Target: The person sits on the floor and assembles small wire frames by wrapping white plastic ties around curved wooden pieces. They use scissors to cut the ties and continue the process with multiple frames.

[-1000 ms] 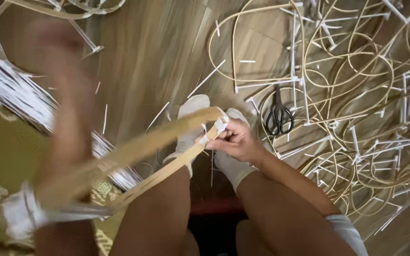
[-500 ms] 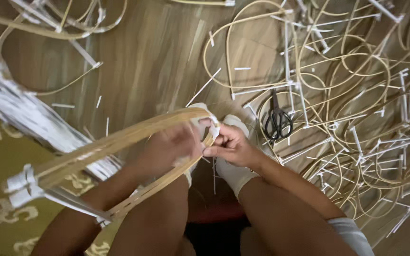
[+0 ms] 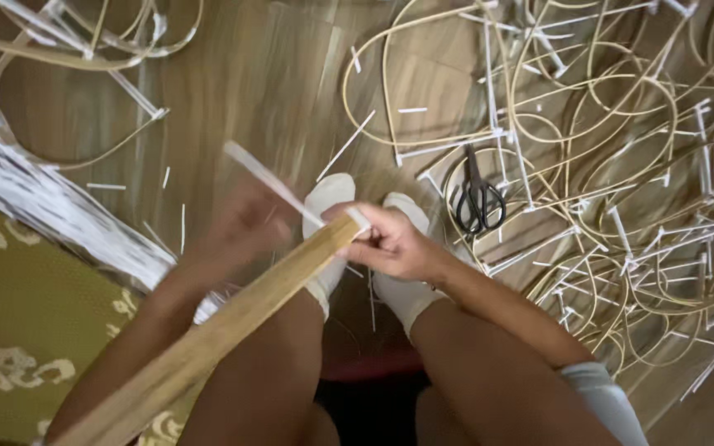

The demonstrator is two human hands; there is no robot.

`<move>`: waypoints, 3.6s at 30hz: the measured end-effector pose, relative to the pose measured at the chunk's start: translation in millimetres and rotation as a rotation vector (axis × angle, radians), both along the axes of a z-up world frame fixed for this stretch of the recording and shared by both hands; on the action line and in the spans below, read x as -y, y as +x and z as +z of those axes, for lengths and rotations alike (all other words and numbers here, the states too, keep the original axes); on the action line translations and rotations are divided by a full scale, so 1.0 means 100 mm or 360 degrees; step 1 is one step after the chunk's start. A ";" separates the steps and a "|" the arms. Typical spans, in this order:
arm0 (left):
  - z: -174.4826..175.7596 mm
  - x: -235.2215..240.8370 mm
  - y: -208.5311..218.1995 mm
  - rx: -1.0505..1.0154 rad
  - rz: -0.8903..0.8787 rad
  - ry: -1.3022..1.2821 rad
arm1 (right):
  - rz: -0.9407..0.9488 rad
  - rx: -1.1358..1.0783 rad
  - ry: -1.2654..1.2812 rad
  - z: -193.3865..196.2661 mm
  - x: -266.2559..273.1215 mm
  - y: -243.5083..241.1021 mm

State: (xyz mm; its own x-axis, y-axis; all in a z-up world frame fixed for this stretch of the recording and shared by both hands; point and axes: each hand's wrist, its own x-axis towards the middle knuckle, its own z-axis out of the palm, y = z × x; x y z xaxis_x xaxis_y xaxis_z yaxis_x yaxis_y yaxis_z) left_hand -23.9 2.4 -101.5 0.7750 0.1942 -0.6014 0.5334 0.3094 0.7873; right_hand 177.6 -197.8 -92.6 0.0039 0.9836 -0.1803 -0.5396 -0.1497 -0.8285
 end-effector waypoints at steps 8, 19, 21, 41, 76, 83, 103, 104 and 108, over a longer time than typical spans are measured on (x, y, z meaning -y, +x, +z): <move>-0.55 -0.50 -0.05 -0.0280 0.0998 -0.1321 | -0.0034 0.1047 -0.0547 -0.08 0.12 0.33; 0.62 -0.49 0.49 0.0484 0.1262 0.0027 | 0.0524 0.2251 -0.2009 -1.06 1.21 0.77; 0.64 -0.36 0.49 0.0478 0.1206 0.0200 | 0.0304 0.2442 -0.1778 -1.23 1.30 0.75; 0.52 0.02 0.38 0.0472 0.1284 -0.0431 | 0.0137 0.2023 -0.1463 0.12 1.02 0.91; 0.64 0.45 0.67 0.0457 0.0988 -0.1050 | -0.0213 0.2093 -0.0219 0.28 -0.17 0.15; 0.55 0.12 0.43 0.0459 0.1091 -0.0386 | -0.0050 0.1324 -0.0746 0.23 0.08 0.16; -0.02 -0.45 1.30 -0.0265 -0.0222 0.1516 | -0.0209 0.1961 -0.1623 -0.97 2.12 -0.24; -0.23 -0.33 1.44 -0.0238 -0.0245 0.1371 | -0.0242 0.1973 -0.1620 -1.02 2.23 -0.29; -0.91 0.02 2.03 -0.0483 -0.0555 0.1875 | 0.0192 0.1773 -0.1921 -1.17 2.46 -0.47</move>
